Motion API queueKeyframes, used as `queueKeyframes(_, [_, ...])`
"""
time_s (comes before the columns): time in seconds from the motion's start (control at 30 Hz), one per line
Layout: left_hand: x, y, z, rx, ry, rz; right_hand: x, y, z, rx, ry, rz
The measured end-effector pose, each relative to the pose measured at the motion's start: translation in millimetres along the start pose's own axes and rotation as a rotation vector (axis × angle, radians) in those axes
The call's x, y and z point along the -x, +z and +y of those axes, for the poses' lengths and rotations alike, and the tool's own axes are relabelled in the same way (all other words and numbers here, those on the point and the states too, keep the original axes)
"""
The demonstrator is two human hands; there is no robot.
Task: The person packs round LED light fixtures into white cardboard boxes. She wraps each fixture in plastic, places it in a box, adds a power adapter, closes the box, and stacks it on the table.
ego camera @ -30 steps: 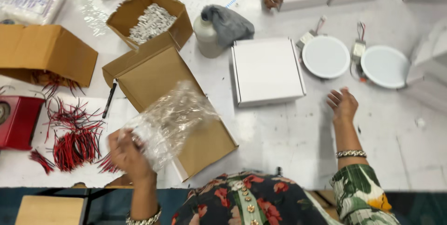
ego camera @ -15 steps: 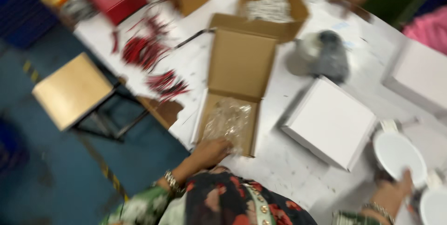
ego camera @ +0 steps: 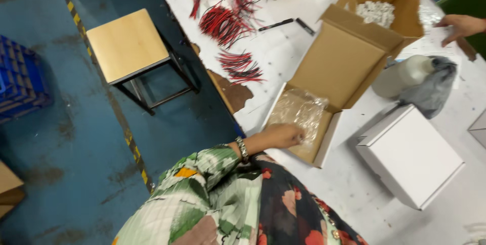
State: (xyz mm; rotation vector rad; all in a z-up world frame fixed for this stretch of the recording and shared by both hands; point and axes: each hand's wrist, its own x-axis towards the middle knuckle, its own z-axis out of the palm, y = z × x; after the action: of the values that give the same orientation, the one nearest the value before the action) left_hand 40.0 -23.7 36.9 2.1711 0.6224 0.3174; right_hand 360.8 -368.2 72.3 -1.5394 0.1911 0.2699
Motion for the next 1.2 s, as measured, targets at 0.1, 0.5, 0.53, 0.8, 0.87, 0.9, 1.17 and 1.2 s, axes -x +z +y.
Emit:
queueKeyframes(0.1, [-4.2, -13.1, -13.7, 0.226, 0.088, 0.074, 54.0, 13.8, 5.9, 0.028, -0.009, -0.071])
queueKeyframes(0.5, [-33.7, -116.9, 95.0, 0.861, 0.108, 0.196, 163.2, 117.2, -66.5, 0.006, -0.232, -0.342])
queueKeyframes(0.53, [-33.9, -123.9, 104.6, 0.873, 0.112, 0.165, 171.0, 121.6, -73.3, 0.002, -0.244, -0.345])
queueKeyframes(0.8, [-3.4, -128.7, 146.9, 0.302, 0.448, 0.503, 218.5, 126.9, -41.5, -0.03, -0.242, -0.421])
queueKeyframes(0.87, [5.6, -125.2, 144.6, 0.157, 0.494, 0.606, 208.4, 121.6, -32.7, 0.577, -0.884, -0.279])
queueKeyframes(0.9, [8.6, -124.3, 144.3, 0.084, 0.517, 0.657, 203.3, 122.4, -28.2, 0.887, -1.195, -0.188])
queueKeyframes(1.17, [7.1, -140.1, 169.4, -0.091, 0.756, 0.666, 251.5, 179.6, -4.0, -0.279, -0.486, -0.481])
queueKeyframes(1.2, [3.7, -144.2, 171.4, -0.147, 0.808, 0.681, 263.8, 185.0, -5.6, -0.266, -0.51, -0.538])
